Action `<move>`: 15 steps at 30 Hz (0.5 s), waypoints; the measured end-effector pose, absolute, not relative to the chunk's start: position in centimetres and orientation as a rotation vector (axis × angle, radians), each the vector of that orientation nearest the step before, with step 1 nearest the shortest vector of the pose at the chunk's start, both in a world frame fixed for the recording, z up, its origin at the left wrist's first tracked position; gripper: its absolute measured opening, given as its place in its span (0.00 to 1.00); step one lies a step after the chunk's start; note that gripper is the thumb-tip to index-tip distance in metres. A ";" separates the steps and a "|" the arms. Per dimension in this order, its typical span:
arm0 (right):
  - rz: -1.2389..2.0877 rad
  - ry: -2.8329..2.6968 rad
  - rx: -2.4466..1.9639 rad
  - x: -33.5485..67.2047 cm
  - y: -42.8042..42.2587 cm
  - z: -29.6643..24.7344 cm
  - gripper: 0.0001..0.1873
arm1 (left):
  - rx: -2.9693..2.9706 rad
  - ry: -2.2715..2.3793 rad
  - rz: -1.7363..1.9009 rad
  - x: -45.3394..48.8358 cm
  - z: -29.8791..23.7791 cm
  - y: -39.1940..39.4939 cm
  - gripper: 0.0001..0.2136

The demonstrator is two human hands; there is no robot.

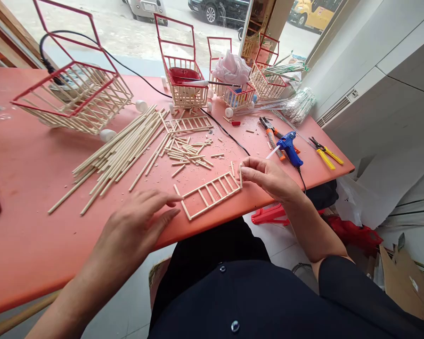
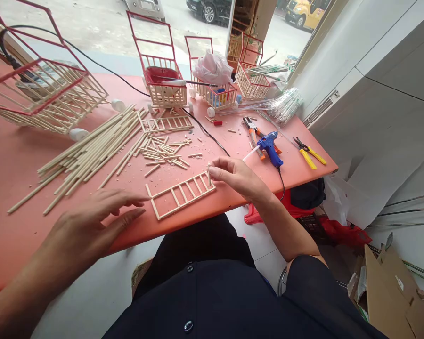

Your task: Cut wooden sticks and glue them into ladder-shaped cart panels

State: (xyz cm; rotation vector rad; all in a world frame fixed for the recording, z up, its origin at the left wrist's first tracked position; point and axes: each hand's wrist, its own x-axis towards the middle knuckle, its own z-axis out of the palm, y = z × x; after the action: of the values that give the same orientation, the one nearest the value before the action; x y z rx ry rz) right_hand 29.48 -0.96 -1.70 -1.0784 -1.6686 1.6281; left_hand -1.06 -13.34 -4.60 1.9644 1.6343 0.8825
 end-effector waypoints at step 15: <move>1.679 -1.725 -0.993 28.2 -1.1 -2.4 0.21 | 1.979 1.588 0.957 0.7 -6.3 -14.5 0.13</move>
State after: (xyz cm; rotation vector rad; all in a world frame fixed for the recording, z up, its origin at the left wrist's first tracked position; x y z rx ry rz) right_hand 28.19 -1.10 -2.39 -0.9933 -1.7245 1.6786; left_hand 0.69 -14.48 -6.25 1.9788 1.5882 0.9565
